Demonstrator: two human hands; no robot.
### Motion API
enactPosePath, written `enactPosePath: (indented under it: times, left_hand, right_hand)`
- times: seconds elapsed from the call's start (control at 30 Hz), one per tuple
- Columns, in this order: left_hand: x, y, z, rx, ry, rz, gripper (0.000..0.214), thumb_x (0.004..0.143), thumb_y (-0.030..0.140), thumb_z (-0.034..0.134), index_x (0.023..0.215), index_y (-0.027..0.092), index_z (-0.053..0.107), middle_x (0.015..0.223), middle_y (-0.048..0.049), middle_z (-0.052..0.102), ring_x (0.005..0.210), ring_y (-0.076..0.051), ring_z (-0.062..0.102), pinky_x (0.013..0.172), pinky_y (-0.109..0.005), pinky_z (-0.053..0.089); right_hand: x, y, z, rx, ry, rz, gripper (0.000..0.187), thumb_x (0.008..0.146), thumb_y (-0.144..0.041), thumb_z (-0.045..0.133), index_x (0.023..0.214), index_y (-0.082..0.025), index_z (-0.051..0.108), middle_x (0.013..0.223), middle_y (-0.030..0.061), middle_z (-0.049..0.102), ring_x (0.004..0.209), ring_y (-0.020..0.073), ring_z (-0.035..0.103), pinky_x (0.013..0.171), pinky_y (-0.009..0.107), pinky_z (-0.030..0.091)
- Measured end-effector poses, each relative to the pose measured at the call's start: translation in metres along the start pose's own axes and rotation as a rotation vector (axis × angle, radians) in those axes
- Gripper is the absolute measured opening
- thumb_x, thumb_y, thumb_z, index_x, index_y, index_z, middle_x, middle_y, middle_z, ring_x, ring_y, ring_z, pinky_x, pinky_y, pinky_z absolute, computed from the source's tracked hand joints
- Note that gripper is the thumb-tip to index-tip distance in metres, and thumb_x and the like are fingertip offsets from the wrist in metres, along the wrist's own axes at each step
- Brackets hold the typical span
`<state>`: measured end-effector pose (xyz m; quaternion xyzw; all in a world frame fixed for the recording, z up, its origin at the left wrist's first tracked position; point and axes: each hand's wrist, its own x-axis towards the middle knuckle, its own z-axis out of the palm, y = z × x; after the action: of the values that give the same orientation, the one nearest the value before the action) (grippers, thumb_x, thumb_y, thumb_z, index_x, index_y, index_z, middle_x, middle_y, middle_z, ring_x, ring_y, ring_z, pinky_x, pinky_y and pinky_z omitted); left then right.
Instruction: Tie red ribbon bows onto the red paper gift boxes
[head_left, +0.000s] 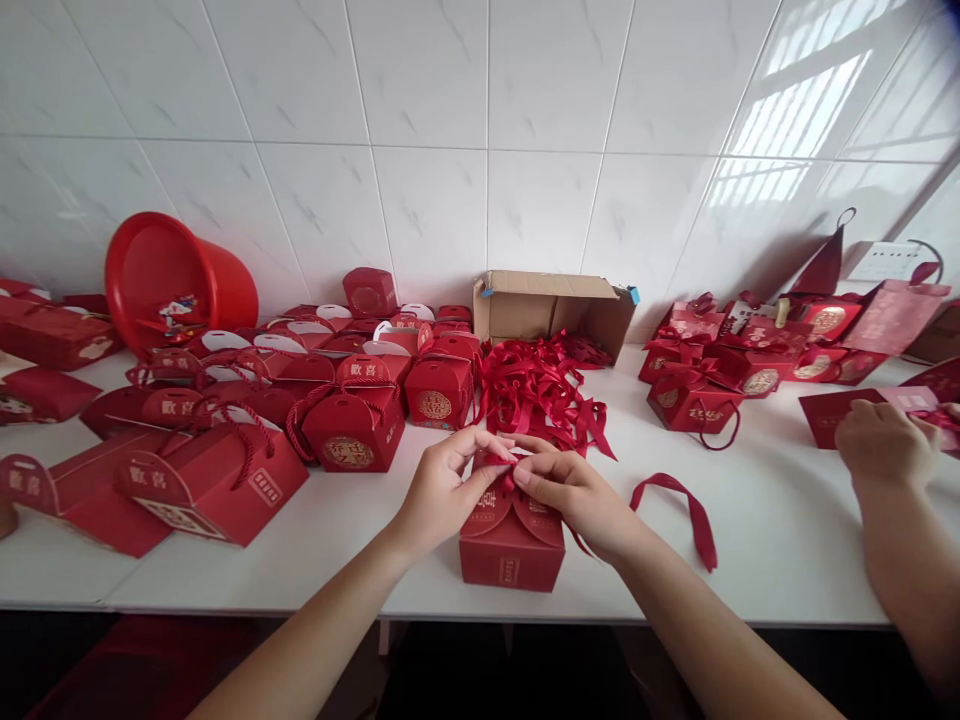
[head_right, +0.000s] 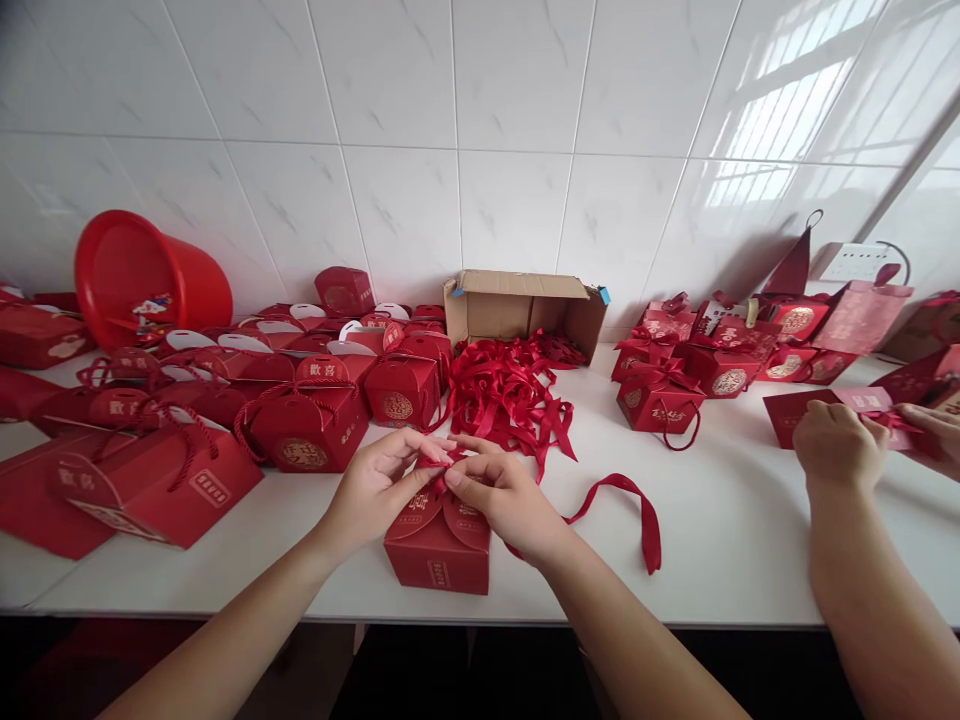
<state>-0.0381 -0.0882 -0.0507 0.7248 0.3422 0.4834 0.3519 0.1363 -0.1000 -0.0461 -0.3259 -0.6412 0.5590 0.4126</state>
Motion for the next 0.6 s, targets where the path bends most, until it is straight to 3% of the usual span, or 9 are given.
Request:
enactPosePath:
  times: [0.1,0.2,0.33,0.5,0.6]
  left_hand:
    - [0.005,-0.001,0.001,-0.057,0.041,-0.05,0.011,0.081,0.022,0.062,0.088,0.018,0.054,0.089,-0.0043,0.065,0.092,-0.018,0.064,0.086,-0.032,0.05]
    - [0.003,0.006,-0.002,0.084,0.144,-0.015,0.013,0.081,0.024,0.062,0.091,0.019,0.055,0.092,-0.0036,0.063,0.096,-0.018,0.061,0.093,-0.035,0.046]
    - [-0.004,0.023,-0.01,0.336,-0.031,-0.011,0.013,0.078,0.027,0.065,0.09,0.021,0.066,0.098,-0.0049,0.067,0.099,-0.021,0.061,0.094,-0.037,0.045]
    - [-0.005,0.023,-0.014,0.402,0.029,0.047,0.005,0.076,0.023,0.067,0.079,0.021,0.071,0.086,-0.0042,0.071,0.088,-0.02,0.064,0.082,-0.033,0.05]
    - [-0.002,0.018,-0.018,0.424,-0.013,0.062,0.006,0.077,0.024,0.066,0.076,0.022,0.072,0.081,-0.0031,0.07,0.085,-0.019,0.064,0.079,-0.031,0.05]
  right_hand:
    - [0.0,0.005,0.001,0.028,0.068,0.009,0.031,0.081,-0.048,0.063,0.073,-0.018,0.07,0.125,0.0082,0.054,0.124,0.024,0.045,0.1,0.034,0.036]
    - [0.0,0.008,0.003,0.008,0.175,0.027,0.035,0.079,-0.052,0.063,0.073,-0.018,0.068,0.117,0.0088,0.058,0.113,0.0242,0.052,0.093,0.034,0.043]
    - [-0.003,0.006,0.006,-0.025,0.182,0.013,0.032,0.079,-0.051,0.063,0.077,-0.019,0.07,0.114,0.0081,0.059,0.107,0.0227,0.057,0.09,0.035,0.046]
    - [-0.013,0.001,0.003,-0.179,0.166,-0.026,0.025,0.085,-0.044,0.059,0.088,-0.023,0.073,0.121,0.0078,0.06,0.124,0.0228,0.047,0.101,0.038,0.04]
    - [-0.021,-0.002,-0.002,-0.315,0.141,-0.099,0.021,0.088,-0.033,0.056,0.102,-0.026,0.07,0.118,0.0064,0.063,0.117,0.0203,0.053,0.098,0.037,0.043]
